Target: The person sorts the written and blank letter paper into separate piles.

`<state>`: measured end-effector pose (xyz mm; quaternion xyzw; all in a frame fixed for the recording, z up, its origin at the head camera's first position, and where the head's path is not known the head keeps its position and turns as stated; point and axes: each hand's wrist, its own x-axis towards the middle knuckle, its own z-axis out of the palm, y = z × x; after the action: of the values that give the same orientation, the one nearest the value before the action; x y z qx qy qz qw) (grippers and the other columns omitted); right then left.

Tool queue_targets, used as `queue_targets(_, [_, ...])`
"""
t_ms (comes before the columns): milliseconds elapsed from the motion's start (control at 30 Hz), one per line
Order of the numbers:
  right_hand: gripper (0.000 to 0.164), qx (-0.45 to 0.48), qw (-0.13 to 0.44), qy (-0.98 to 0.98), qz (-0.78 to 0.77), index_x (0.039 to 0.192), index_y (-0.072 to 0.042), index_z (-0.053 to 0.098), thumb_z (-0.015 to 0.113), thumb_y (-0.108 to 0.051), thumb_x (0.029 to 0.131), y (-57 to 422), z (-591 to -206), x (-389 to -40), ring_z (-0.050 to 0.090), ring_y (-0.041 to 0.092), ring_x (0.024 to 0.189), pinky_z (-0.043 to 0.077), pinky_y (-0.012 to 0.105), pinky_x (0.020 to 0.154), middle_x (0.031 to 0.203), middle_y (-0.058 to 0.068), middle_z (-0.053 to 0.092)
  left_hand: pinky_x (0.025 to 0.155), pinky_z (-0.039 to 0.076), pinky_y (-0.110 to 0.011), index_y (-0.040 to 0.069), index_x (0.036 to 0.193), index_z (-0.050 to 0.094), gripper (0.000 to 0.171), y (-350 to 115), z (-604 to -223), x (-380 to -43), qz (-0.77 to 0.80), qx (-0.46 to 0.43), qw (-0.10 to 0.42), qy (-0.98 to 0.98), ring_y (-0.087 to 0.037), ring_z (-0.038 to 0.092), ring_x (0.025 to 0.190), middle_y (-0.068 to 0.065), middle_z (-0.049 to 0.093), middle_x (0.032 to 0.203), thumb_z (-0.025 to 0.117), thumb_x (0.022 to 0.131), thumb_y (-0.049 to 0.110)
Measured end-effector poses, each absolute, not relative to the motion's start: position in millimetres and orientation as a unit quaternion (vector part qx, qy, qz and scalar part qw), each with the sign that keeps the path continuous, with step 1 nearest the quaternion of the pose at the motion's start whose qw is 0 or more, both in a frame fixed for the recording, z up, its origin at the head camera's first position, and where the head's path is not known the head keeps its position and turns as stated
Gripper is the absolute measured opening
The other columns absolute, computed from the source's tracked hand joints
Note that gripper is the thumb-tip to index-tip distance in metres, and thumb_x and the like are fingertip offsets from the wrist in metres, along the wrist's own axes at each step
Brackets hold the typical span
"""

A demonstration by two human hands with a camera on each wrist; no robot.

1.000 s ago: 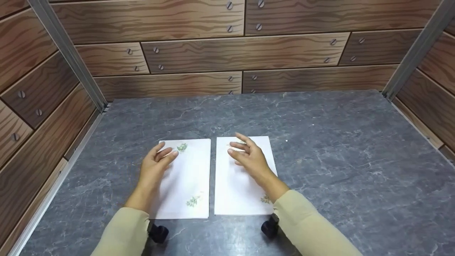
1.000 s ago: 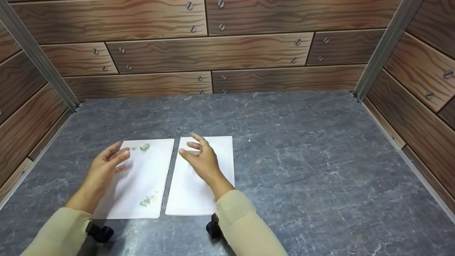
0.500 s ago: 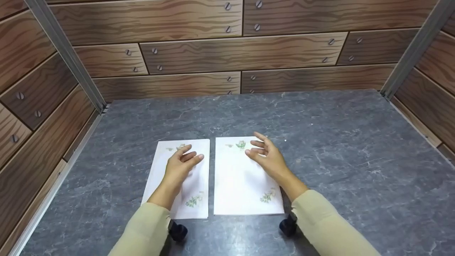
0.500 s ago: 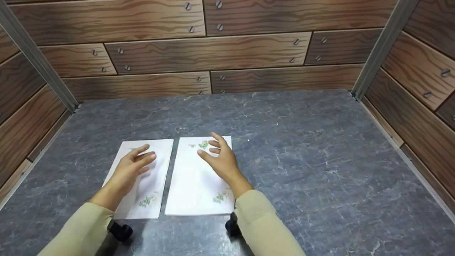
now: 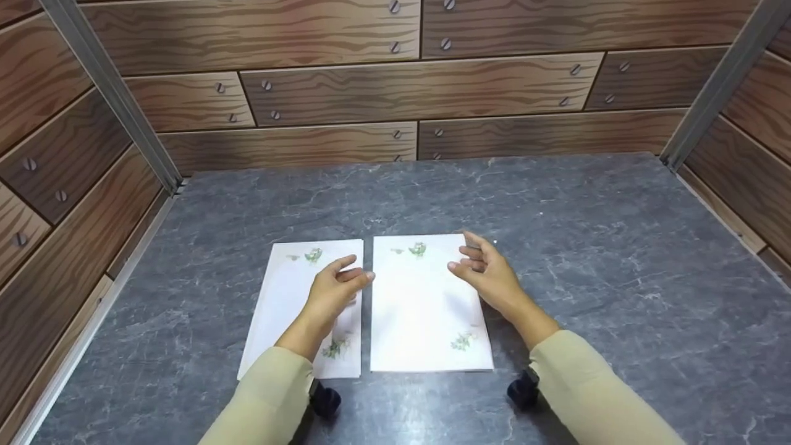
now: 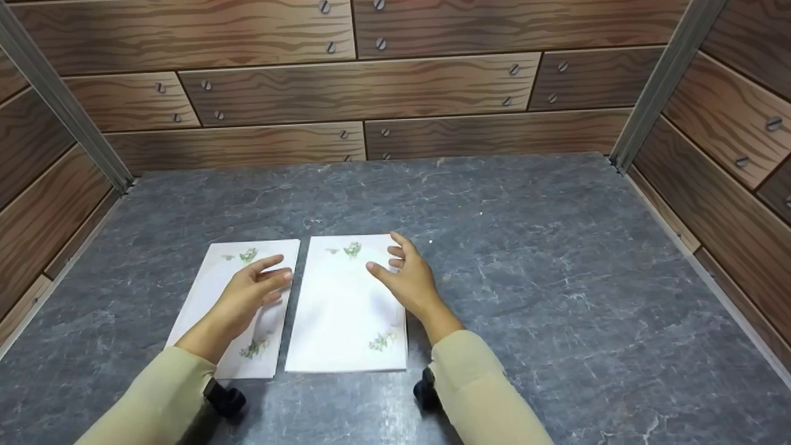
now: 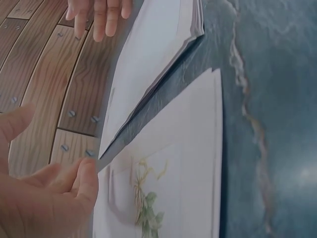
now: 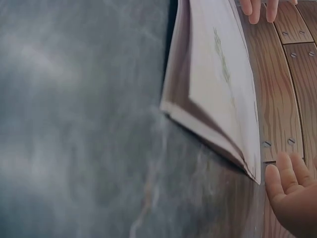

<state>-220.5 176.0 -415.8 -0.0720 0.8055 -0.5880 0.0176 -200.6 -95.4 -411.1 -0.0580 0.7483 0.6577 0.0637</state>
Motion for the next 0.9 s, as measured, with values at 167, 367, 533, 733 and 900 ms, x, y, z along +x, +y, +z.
queue_targets(167, [0.073,-0.048,0.022,0.818,-0.573,0.148,-0.004,0.03,0.069,-0.024,0.089,183.1,-416.9,-219.2,0.048,0.035,0.121,0.045,0.042,0.097,0.139,0.025,0.043,0.098,0.045,-0.045,0.0,0.144,0.037,0.064,-91.8,-412.4,-200.8,0.657,-0.044,0.08,0.748,-0.034,0.052,0.12,-0.022,0.051,0.133,0.067,0.09,0.018])
queue_targets(367, [0.071,-0.037,0.027,0.822,-0.568,0.148,-0.004,0.029,0.068,-0.021,0.09,189.4,-418.2,-216.1,0.05,0.035,0.12,0.048,0.041,0.094,0.138,0.025,0.044,0.098,0.044,-0.045,-0.001,0.144,0.035,0.064,-90.0,-414.6,-200.4,0.659,-0.039,0.09,0.746,-0.035,0.05,0.121,-0.024,0.048,0.135,0.065,0.091,0.019])
queue_targets(533, [0.071,-0.024,0.034,0.825,-0.563,0.149,-0.003,0.028,0.066,-0.02,0.092,194.9,-419.7,-212.3,0.051,0.034,0.119,0.05,0.04,0.091,0.139,0.024,0.044,0.098,0.044,-0.046,-0.002,0.144,0.034,0.063,-89.6,-415.6,-199.9,0.666,-0.036,0.095,0.739,-0.036,0.049,0.122,-0.025,0.046,0.136,0.064,0.092,0.018])
queue_targets(733, [0.067,-0.008,0.032,0.835,-0.55,0.147,0.001,0.029,0.063,-0.019,0.093,200.1,-422.4,-210.2,0.052,0.034,0.118,0.048,0.039,0.093,0.137,0.025,0.046,0.099,0.043,-0.045,-0.003,0.144,0.034,0.063,-88.4,-415.9,-199.1,0.674,-0.036,0.1,0.731,-0.036,0.048,0.123,-0.025,0.045,0.136,0.063,0.092,0.017])
queue_targets(900, [0.064,0.007,0.039,0.843,-0.537,0.146,0.001,0.031,0.062,-0.02,0.094,200.4,-423.8,-208.8,0.051,0.035,0.119,0.048,0.041,0.094,0.136,0.024,0.048,0.1,0.042,-0.045,-0.004,0.144,0.033,0.062,-87.1,-417.0,-198.9,0.679,-0.035,0.104,0.726,-0.037,0.046,0.124,-0.026,0.046,0.135,0.062,0.093,0.017])
